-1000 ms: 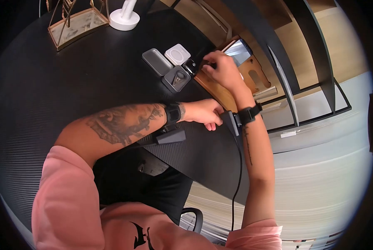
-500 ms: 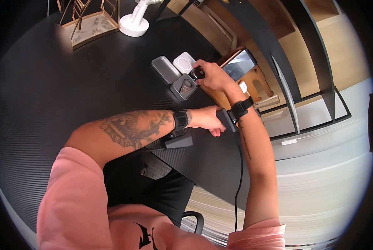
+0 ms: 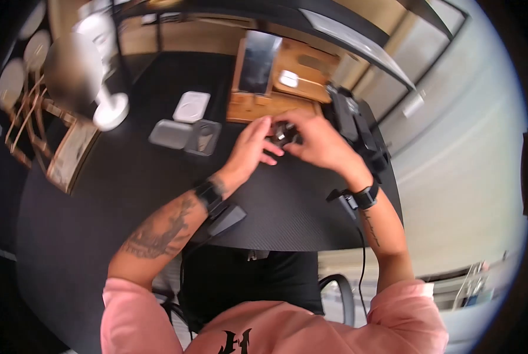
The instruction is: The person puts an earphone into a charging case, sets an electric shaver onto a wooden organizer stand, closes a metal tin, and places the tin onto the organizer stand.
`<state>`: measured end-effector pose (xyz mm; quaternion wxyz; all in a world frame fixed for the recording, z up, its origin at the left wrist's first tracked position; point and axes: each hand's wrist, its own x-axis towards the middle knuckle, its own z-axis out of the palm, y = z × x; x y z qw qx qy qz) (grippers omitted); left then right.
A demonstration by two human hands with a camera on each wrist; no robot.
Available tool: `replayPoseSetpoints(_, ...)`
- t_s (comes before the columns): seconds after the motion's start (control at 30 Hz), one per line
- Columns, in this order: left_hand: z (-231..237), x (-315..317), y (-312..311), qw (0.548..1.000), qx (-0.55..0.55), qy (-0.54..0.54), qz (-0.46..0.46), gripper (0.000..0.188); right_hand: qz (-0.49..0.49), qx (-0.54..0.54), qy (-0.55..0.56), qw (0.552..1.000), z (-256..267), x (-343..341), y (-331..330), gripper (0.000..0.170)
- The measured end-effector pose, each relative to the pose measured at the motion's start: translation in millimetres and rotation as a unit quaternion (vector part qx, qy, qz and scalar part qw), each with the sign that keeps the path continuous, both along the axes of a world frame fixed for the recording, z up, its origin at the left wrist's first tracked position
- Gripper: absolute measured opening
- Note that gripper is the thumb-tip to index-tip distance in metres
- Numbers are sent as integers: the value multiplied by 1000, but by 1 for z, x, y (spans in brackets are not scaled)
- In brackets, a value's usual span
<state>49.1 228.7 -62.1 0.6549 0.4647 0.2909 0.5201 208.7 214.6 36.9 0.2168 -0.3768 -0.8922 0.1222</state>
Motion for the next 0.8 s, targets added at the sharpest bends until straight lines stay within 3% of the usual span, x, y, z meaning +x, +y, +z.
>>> replayPoseSetpoints(0.07, 2, -1, 1, 994, 37, 75, -73, 44, -23, 26, -38, 999, -15, 8, -16, 54)
replayPoseSetpoints(0.13, 8, 0, -3, 991, 52, 99, -73, 37, -23, 61, 22, 998, -29, 14, -25, 57)
replayPoseSetpoints(0.2, 10, 0, -6, 987, 47, 125, -86, 35, -43, 26, 84, 995, -32, 20, -30, 60)
replayPoseSetpoints(0.27, 8, 3, -9, 991, 63, 85, -81, 36, -57, 9, 146, 988, -42, 26, -25, 68)
replayPoseSetpoints(0.33, 8, 1, -10, 990, 58, 91, -93, 39, -68, -105, 214, 969, -56, 30, -18, 60)
replayPoseSetpoints(0.37, 8, 1, -9, 989, 61, 103, -86, 40, -67, -103, 227, 966, -62, 30, -15, 60)
replayPoseSetpoints(0.43, 8, 3, -7, 987, 64, 123, -84, 42, -25, -334, 375, 864, -75, 30, -14, 44)
replayPoseSetpoints(0.67, 10, 6, -12, 969, 111, 186, -117, 56, -30, -340, 421, 841, -88, 31, -13, 27)
replayPoseSetpoints(0.8, 11, 6, -14, 971, 120, 178, -102, 66, -45, -272, 401, 873, -89, 28, -16, 26)
